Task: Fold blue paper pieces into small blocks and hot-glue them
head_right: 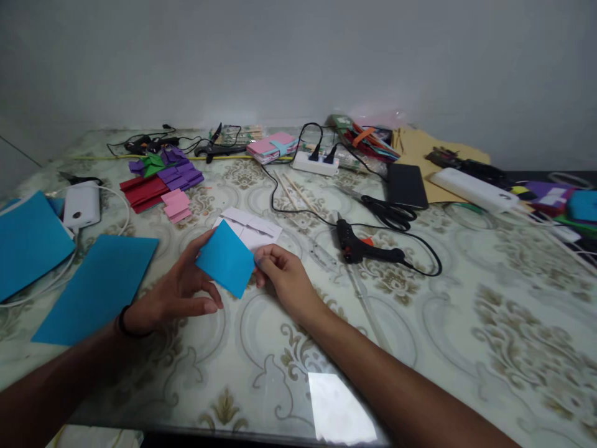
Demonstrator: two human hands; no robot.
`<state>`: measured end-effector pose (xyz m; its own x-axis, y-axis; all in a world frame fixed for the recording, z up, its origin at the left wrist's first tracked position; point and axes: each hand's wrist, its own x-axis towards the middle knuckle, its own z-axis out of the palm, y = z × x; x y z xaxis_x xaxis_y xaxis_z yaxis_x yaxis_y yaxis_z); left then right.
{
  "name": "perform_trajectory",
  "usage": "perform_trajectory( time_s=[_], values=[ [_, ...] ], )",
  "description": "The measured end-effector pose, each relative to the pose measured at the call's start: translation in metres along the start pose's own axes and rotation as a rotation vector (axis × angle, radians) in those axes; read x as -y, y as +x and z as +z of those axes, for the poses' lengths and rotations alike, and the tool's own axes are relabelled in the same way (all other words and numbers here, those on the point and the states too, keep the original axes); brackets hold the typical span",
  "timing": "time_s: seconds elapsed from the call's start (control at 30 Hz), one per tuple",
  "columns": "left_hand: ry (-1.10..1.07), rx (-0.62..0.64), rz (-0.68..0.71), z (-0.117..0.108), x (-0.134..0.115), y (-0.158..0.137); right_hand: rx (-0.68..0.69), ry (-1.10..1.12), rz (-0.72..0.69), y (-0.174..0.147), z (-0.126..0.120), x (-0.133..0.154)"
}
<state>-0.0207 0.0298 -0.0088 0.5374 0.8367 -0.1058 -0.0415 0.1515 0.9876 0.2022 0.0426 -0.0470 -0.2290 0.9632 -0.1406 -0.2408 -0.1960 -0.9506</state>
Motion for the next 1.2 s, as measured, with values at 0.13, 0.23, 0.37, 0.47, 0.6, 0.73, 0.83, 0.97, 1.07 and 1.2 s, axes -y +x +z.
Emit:
perform_trajectory(
  time_s=[0.13,0.23,0.37,0.47,0.6,0.73,0.83,0.97,1.07,1.2],
  values=[
    [-0.007,-0.054,-0.038,0.0,0.001,-0.001,0.035,-0.046,-0.007,-0.001,0.0,0.001],
    [-0.018,-0.059,0.015,-0.001,0.003,-0.001,0.058,-0.057,-0.009,-0.001,-0.001,0.001],
    [-0.012,-0.018,0.031,-0.003,0.004,-0.001,0.057,-0.052,-0.008,-0.001,-0.001,0.001],
    [-0.003,-0.031,0.013,-0.003,0.003,-0.001,0.05,-0.051,-0.004,-0.001,0.0,0.001],
    [0.001,-0.056,0.007,-0.003,0.002,-0.001,0.042,-0.054,-0.006,0.0,0.0,0.001],
    [-0.013,-0.057,-0.001,-0.004,0.003,-0.002,0.043,-0.059,-0.024,0.0,0.0,0.001],
    [-0.058,-0.052,0.003,-0.004,0.006,-0.001,0.066,-0.104,-0.027,-0.001,0.0,0.001],
    [-0.068,-0.147,-0.034,-0.002,0.01,0.002,0.065,-0.167,-0.027,-0.002,-0.001,0.001],
    [0.052,-0.261,-0.117,0.0,0.01,0.007,0.06,-0.185,-0.041,-0.002,-0.001,0.001],
    [0.184,-0.264,-0.143,0.0,0.008,0.011,0.055,-0.19,-0.046,-0.002,0.0,-0.001]
  ],
)
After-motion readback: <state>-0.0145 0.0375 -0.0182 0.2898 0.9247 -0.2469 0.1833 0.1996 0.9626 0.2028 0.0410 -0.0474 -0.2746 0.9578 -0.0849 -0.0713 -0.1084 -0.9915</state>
